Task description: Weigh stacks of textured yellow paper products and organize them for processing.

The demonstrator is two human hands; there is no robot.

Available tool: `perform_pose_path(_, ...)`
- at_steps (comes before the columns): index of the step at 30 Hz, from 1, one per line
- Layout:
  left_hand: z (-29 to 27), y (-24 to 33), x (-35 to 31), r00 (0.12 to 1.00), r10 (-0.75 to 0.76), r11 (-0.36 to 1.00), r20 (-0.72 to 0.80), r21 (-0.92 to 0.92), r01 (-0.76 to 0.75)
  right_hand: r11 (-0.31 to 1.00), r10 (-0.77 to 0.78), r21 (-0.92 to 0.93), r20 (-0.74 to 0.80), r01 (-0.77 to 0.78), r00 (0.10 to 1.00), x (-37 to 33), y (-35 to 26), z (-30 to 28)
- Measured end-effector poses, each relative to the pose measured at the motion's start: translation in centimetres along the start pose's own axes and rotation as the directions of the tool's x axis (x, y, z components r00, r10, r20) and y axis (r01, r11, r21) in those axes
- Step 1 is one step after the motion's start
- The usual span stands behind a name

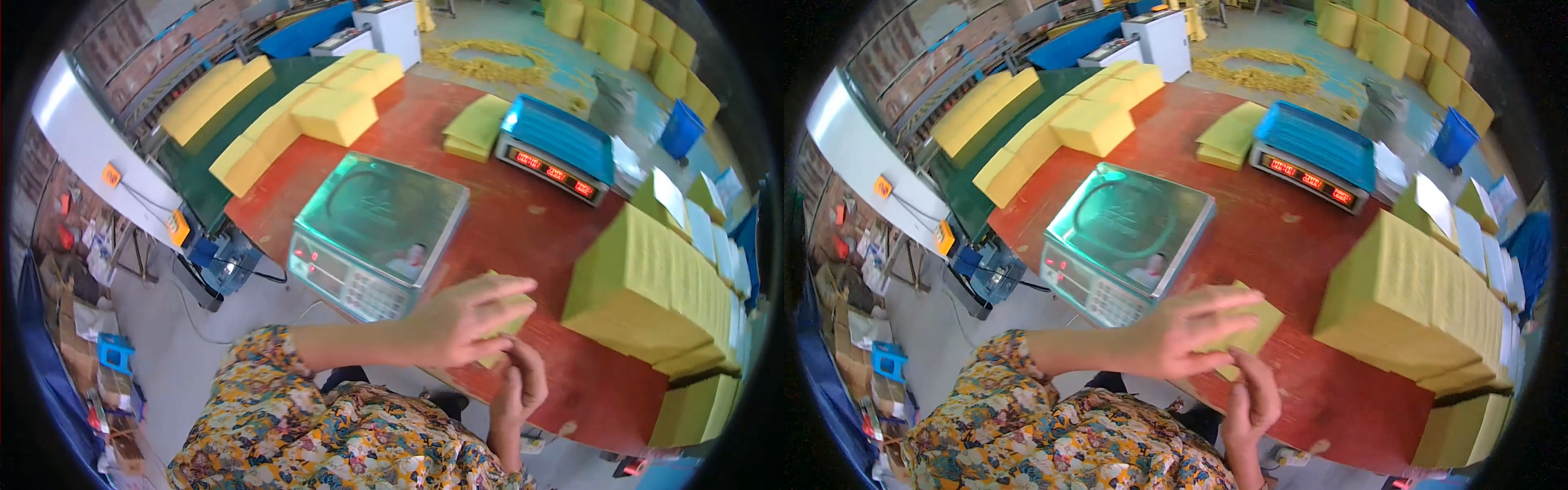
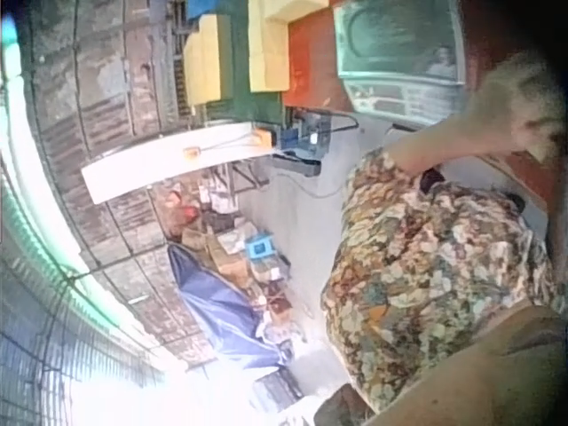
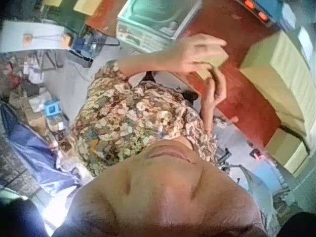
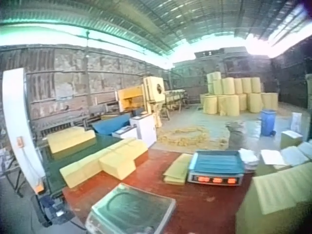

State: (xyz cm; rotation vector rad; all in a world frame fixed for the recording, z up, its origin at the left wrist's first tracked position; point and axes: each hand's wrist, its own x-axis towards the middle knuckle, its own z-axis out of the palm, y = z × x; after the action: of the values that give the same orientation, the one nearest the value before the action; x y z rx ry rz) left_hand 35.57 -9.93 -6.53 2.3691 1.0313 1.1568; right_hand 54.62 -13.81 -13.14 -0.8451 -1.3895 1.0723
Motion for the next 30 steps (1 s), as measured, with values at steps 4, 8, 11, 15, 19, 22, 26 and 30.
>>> perform_pose_path(4,-13.2,-5.3,-9.2,0.976,-0.153,0.985,-0.154,0.062,0.164,0.986,-0.009,0.158,0.380,-0.055,0.925,2.0,0.8,14.9)
perform_pose_path(8,-24.2,-12.9,-18.9,0.911,-0.305,0.941,-0.278,0.063,0.334,0.928,0.115,0.234,0.562,-0.291,0.819,1.6,2.8,30.4)
perform_pose_path(11,-30.8,-19.3,-25.0,0.827,-0.425,0.883,-0.368,0.031,0.468,0.806,0.229,0.231,0.728,-0.546,0.646,2.6,3.8,41.0)
perform_pose_path(15,-38.1,-27.9,-27.0,0.689,-0.652,0.739,-0.317,-0.061,0.671,0.800,0.259,0.196,0.739,-0.567,0.621,1.7,8.2,51.4)
perform_pose_path(19,-42.5,-35.8,-22.1,0.793,-0.562,0.789,-0.236,0.135,0.599,0.980,0.165,-0.008,0.582,-0.198,0.796,0.7,11.1,57.3)
perform_pose_path(22,-42.4,-43.8,-16.3,0.941,-0.280,0.872,-0.188,0.360,0.332,0.985,0.173,-0.110,0.490,-0.136,0.855,-0.3,13.5,57.8)
perform_pose_path(26,-39.7,-54.0,-8.1,0.988,-0.113,0.877,-0.103,0.456,0.148,0.988,0.125,-0.133,0.351,-0.082,0.928,-1.3,14.9,55.8)
perform_pose_path(30,-38.3,-60.8,-3.9,0.906,-0.423,0.809,0.033,0.464,0.361,0.999,0.008,-0.041,0.395,0.009,0.919,-0.8,16.8,56.2)
